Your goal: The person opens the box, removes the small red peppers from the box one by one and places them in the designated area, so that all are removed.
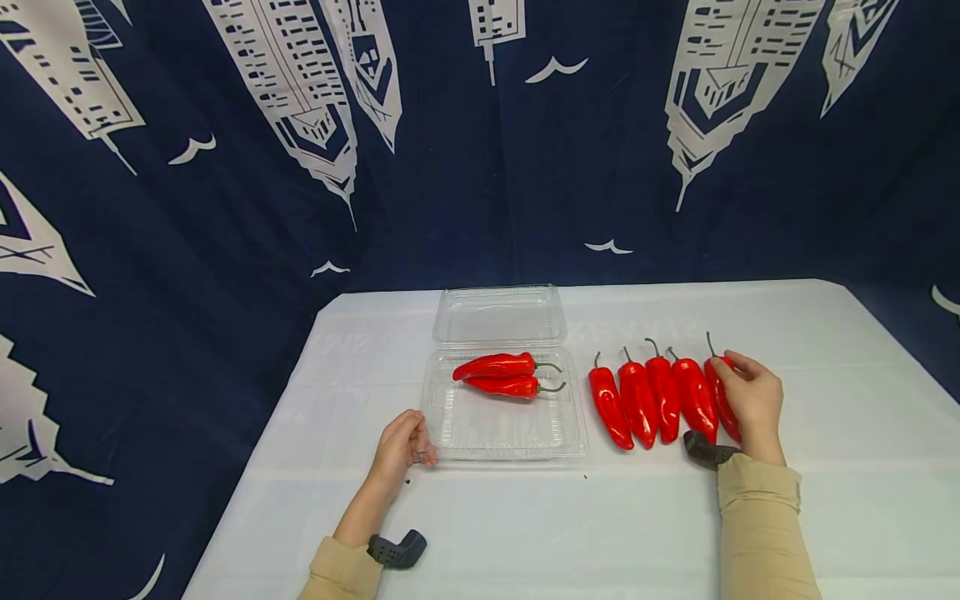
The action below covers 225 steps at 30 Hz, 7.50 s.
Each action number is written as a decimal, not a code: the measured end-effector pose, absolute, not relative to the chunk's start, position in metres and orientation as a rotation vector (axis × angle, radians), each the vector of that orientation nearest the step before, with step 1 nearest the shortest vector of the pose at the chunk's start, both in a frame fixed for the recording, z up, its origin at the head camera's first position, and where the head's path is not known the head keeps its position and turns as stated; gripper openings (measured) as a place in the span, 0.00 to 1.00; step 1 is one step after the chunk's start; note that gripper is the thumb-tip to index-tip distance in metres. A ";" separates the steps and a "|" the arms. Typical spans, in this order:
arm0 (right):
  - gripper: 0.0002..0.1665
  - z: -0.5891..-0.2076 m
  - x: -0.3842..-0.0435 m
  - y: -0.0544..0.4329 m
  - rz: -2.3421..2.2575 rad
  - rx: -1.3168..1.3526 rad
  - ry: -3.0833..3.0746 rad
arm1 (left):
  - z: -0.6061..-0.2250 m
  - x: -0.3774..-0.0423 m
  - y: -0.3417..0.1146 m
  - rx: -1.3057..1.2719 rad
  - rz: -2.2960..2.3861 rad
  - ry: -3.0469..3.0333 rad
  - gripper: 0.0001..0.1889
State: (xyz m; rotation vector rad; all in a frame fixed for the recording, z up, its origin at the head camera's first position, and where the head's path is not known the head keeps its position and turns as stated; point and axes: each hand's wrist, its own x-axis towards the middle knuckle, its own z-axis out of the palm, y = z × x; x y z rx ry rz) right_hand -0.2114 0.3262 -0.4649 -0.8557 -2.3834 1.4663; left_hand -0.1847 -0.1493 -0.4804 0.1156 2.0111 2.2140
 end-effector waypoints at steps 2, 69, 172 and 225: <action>0.34 -0.465 -0.212 0.326 1.476 -0.870 -2.376 | -0.481 -0.185 -0.150 0.113 2.207 2.010 0.16; 0.39 -0.452 -0.207 0.325 1.530 -0.935 -2.390 | -0.482 -0.185 -0.149 0.104 2.221 2.019 0.14; 0.26 -0.397 -0.202 0.165 1.408 0.051 -2.397 | -0.457 -0.175 -0.146 0.127 2.160 2.037 0.15; 0.31 -0.429 -0.202 0.116 1.270 0.279 -2.621 | -0.481 -0.185 -0.150 0.111 2.229 2.002 0.14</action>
